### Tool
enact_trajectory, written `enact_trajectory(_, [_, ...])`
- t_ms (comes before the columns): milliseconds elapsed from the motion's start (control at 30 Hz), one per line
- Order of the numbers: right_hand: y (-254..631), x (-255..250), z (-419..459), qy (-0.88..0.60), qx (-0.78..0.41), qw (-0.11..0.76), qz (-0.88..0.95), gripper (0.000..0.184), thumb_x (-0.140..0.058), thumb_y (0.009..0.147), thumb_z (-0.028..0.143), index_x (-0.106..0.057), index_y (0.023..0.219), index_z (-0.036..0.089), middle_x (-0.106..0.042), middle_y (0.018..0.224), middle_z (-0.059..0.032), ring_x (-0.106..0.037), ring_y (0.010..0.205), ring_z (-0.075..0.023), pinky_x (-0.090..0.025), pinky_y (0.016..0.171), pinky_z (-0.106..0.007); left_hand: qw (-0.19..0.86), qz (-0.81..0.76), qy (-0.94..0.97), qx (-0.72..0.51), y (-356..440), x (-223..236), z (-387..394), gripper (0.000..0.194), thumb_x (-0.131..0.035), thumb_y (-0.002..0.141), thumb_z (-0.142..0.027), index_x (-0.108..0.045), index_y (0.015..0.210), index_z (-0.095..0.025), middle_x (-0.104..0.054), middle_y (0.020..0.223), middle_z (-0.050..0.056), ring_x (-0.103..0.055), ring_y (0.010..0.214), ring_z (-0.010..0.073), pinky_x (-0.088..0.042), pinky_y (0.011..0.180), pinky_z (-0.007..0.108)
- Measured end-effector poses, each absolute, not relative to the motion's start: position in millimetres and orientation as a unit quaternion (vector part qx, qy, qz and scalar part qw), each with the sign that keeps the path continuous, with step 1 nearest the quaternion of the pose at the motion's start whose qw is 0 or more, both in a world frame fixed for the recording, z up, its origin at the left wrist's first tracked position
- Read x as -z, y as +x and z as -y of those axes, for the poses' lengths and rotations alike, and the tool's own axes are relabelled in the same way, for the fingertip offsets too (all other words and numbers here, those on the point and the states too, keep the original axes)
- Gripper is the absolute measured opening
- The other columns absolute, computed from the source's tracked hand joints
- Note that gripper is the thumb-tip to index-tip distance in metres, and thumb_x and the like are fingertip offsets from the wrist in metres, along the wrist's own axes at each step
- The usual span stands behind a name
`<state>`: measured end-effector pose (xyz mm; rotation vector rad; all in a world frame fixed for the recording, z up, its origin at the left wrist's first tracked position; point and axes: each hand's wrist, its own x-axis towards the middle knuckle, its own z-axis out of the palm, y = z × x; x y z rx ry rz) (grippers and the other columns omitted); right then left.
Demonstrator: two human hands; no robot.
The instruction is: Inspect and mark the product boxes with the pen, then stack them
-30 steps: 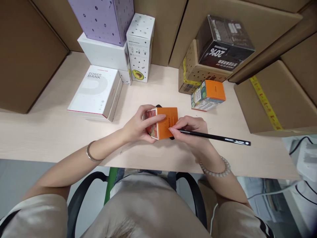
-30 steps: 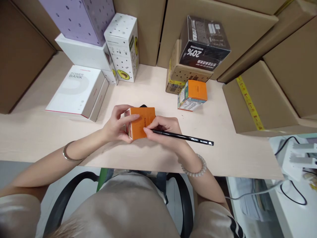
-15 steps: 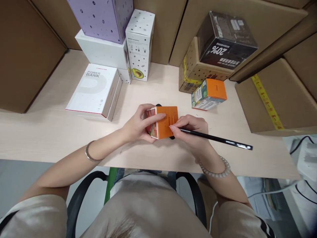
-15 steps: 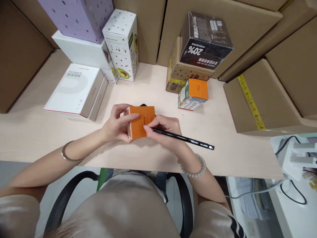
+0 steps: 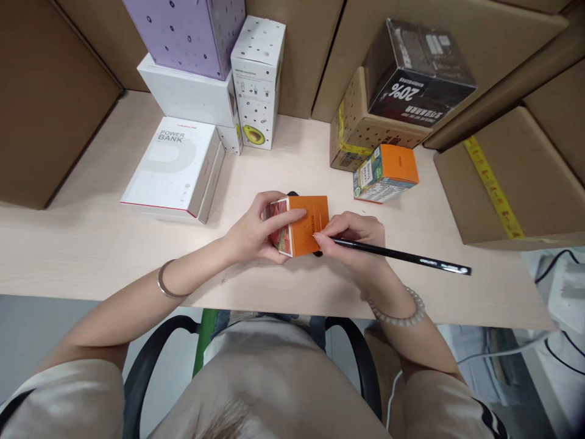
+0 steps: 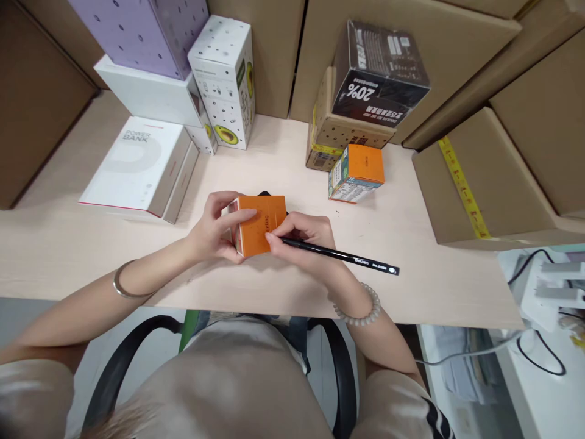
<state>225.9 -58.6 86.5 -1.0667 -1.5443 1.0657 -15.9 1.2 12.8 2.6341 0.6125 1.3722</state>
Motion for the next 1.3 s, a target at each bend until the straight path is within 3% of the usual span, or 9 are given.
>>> enact_trajectory(133, [232, -85, 41, -0.515, -0.307, 0.537, 0.594, 0.019, -0.077, 0.079, 0.025, -0.059, 0.074, 0.027, -0.062, 0.062, 0.0058, -0.053, 0.053, -0.012, -0.042, 0.051, -0.028, 0.048, -0.206, 0.856, -0.471, -17, -15, -3, 0.091, -0.077, 0.089, -0.071, -0.043, 0.165, -0.036, -0.053, 0.132, 0.012, -0.06, 0.12, 0.0301, -0.06, 0.097, 0.045])
enact_trajectory(200, [242, -84, 30, -0.586, -0.209, 0.521, 0.584, 0.016, -0.073, 0.078, 0.02, -0.059, 0.079, 0.027, -0.062, 0.068, 0.0054, -0.056, 0.058, -0.0136, -0.048, 0.059, -0.03, 0.025, -0.234, 0.851, -0.469, -20, -17, -4, 0.09, -0.074, 0.088, -0.078, -0.045, 0.163, -0.038, -0.056, 0.133, 0.012, -0.061, 0.121, 0.0325, -0.056, 0.101, 0.049])
enact_trajectory(333, [266, -81, 15, -0.685, -0.113, 0.398, 0.6, 0.015, -0.067, 0.075, 0.012, -0.066, 0.084, 0.025, -0.067, 0.073, 0.0011, -0.065, 0.072, -0.0202, -0.058, 0.083, -0.041, -0.015, -0.275, 0.829, -0.487, -28, -18, -11, 0.1, -0.066, 0.08, -0.096, -0.048, 0.16, -0.04, -0.06, 0.129, 0.011, -0.062, 0.117, 0.0343, -0.051, 0.099, 0.053])
enact_trajectory(567, [271, -73, 15, -0.75, 0.01, 0.212, 0.626, 0.017, -0.062, 0.083, 0.012, -0.078, 0.086, 0.018, -0.078, 0.091, -0.016, -0.07, 0.105, -0.038, -0.059, 0.091, -0.057, 0.024, -0.309, 0.795, -0.521, -39, -13, -25, 0.099, -0.079, 0.082, -0.082, -0.04, 0.163, -0.041, -0.055, 0.133, 0.011, -0.061, 0.121, 0.0342, -0.054, 0.105, 0.056])
enact_trajectory(800, [265, -63, 13, -0.734, -0.032, 0.09, 0.672, 0.024, -0.059, 0.089, 0.006, -0.081, 0.084, 0.013, -0.078, 0.095, -0.025, -0.072, 0.104, -0.04, -0.059, 0.087, -0.056, 0.061, -0.341, 0.755, -0.557, -37, -13, -26, 0.089, -0.08, 0.088, -0.071, -0.042, 0.162, -0.039, -0.054, 0.144, 0.012, -0.057, 0.136, 0.0365, -0.053, 0.115, 0.062])
enact_trajectory(933, [257, -68, 17, -0.722, -0.044, 0.08, 0.686, 0.029, -0.055, 0.092, 0.008, -0.083, 0.098, 0.011, -0.078, 0.113, -0.0292, -0.072, 0.111, -0.0435, -0.057, 0.088, -0.055, 0.091, -0.37, 0.734, -0.562, -36, -11, -25, 0.105, -0.081, 0.087, -0.073, -0.027, 0.17, -0.041, -0.048, 0.158, 0.014, -0.054, 0.145, 0.0376, -0.052, 0.118, 0.061])
enact_trajectory(1067, [238, -76, 31, -0.668, -0.084, 0.135, 0.727, 0.038, -0.058, 0.105, 0.041, -0.08, 0.122, 0.015, -0.077, 0.116, -0.0213, -0.071, 0.115, -0.0394, -0.057, 0.097, -0.052, 0.113, -0.384, 0.726, -0.56, -36, -5, -29, 0.126, -0.089, 0.082, -0.07, -0.01, 0.176, -0.041, -0.047, 0.159, 0.016, -0.054, 0.15, 0.0378, -0.051, 0.123, 0.059])
enact_trajectory(1167, [225, -78, 40, -0.644, -0.142, 0.086, 0.747, 0.067, -0.082, 0.087, 0.063, -0.073, 0.133, 0.015, -0.074, 0.124, -0.0211, -0.068, 0.119, -0.0428, -0.057, 0.1, -0.054, 0.096, -0.388, 0.724, -0.562, -35, 2, -33, 0.124, -0.092, 0.078, -0.069, -0.019, 0.174, -0.04, -0.044, 0.159, 0.015, -0.052, 0.152, 0.0381, -0.049, 0.126, 0.061])
enact_trajectory(1300, [220, -75, 40, -0.655, -0.185, 0.03, 0.732, 0.072, -0.09, 0.078, 0.052, -0.066, 0.132, 0.011, -0.068, 0.132, -0.0248, -0.066, 0.124, -0.0447, -0.055, 0.105, -0.055, 0.077, -0.383, 0.719, -0.575, -35, 8, -39, 0.114, -0.089, 0.083, -0.068, -0.022, 0.17, -0.037, -0.039, 0.163, 0.016, -0.046, 0.156, 0.0375, -0.044, 0.13, 0.064])
